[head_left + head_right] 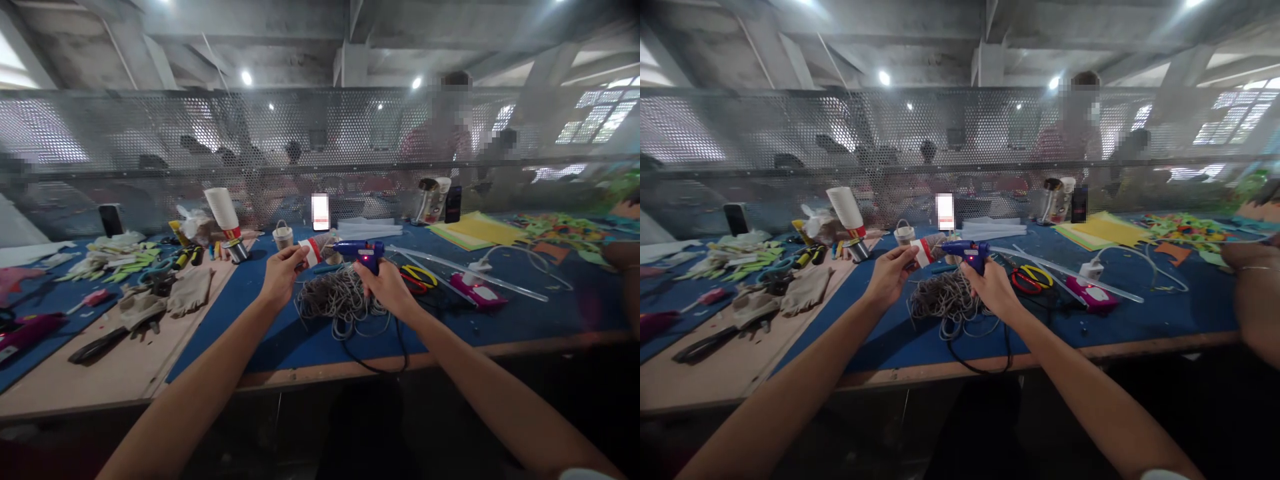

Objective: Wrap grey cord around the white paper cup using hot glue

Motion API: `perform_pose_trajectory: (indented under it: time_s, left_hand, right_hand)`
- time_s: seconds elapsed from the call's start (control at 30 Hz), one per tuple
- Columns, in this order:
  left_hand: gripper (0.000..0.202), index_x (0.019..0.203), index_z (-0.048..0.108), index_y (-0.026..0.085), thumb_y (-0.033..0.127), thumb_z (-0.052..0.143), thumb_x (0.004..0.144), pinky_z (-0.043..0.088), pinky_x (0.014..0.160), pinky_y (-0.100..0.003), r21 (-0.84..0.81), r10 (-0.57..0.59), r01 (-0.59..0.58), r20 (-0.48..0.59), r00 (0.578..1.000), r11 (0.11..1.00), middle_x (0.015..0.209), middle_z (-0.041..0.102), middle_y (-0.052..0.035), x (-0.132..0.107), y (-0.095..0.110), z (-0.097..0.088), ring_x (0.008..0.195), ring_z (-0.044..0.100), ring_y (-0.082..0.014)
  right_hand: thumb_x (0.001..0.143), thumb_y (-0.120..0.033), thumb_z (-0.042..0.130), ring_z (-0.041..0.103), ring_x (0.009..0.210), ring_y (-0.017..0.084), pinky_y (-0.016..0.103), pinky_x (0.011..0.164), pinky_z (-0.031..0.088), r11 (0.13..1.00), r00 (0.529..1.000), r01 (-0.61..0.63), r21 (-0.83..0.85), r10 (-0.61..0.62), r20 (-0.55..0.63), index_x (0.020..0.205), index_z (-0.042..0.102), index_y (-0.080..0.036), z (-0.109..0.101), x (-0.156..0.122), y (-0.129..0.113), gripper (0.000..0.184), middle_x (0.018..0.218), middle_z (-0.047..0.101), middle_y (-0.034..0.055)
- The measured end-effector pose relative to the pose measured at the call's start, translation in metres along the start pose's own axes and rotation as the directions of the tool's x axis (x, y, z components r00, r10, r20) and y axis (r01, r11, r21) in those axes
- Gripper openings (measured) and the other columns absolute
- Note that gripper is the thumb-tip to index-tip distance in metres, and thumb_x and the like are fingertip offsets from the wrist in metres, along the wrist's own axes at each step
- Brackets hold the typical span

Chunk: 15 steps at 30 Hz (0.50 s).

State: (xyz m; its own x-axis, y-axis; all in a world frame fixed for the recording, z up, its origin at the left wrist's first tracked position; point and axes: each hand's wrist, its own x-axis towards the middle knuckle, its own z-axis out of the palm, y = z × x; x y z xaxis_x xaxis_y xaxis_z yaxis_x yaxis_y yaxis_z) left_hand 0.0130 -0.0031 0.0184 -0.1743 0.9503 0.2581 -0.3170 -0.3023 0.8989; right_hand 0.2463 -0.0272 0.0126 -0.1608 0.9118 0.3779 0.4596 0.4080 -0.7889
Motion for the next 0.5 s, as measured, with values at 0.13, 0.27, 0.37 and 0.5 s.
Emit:
perform_pose_trajectory:
  time_s: [0.13,0.27,0.37,0.5]
  left_hand:
    - [0.034,0.075,0.072,0.014,0.038,0.090,0.059,0.046,0.064,-0.026,-0.017,0.002,-0.003,-0.009,1.000,1.000,0.066,0.062,-0.0002,0.000,0.001,0.001,0.061,0.054,-0.0098]
    - [0.034,0.072,0.071,0.014,0.038,0.091,0.058,0.046,0.064,-0.026,-0.036,0.016,-0.017,-0.015,1.000,0.999,0.064,0.061,0.0005,0.002,-0.001,0.001,0.061,0.054,-0.0099]
    - [0.034,0.075,0.072,0.014,0.037,0.091,0.058,0.046,0.065,-0.026,-0.047,0.009,-0.010,-0.013,1.000,0.999,0.067,0.063,-0.0001,0.003,-0.002,0.000,0.063,0.055,-0.0101]
    - [0.034,0.076,0.073,0.013,0.037,0.090,0.059,0.046,0.065,-0.026,-0.040,0.003,-0.003,0.002,1.000,0.999,0.071,0.065,-0.0015,0.001,-0.001,0.001,0.064,0.056,-0.0105]
  right_hand:
    - [0.090,-0.052,0.056,0.057,0.047,0.013,0.025,0.054,0.048,0.975,0.999,-0.025,0.222,0.033,-0.034,0.071,0.054,-0.020,-0.010,-0.004,0.002,0.037,0.051,0.057,-0.0023]
    - [0.084,-0.041,0.063,0.054,0.046,0.011,0.021,0.045,0.042,0.902,0.982,-0.135,0.411,0.177,-0.065,0.076,0.055,-0.019,-0.026,-0.006,0.008,0.025,0.054,0.056,-0.0037]
    - [0.081,-0.036,0.063,0.060,0.052,0.013,0.021,0.045,0.044,0.864,0.951,-0.249,0.438,0.303,-0.057,0.075,0.057,-0.017,-0.039,-0.003,0.018,0.021,0.058,0.059,-0.0009]
    - [0.088,-0.039,0.053,0.066,0.059,0.016,0.023,0.050,0.049,0.881,0.900,-0.415,0.225,0.434,-0.039,0.083,0.061,-0.015,-0.054,0.005,0.039,0.026,0.068,0.068,0.0061]
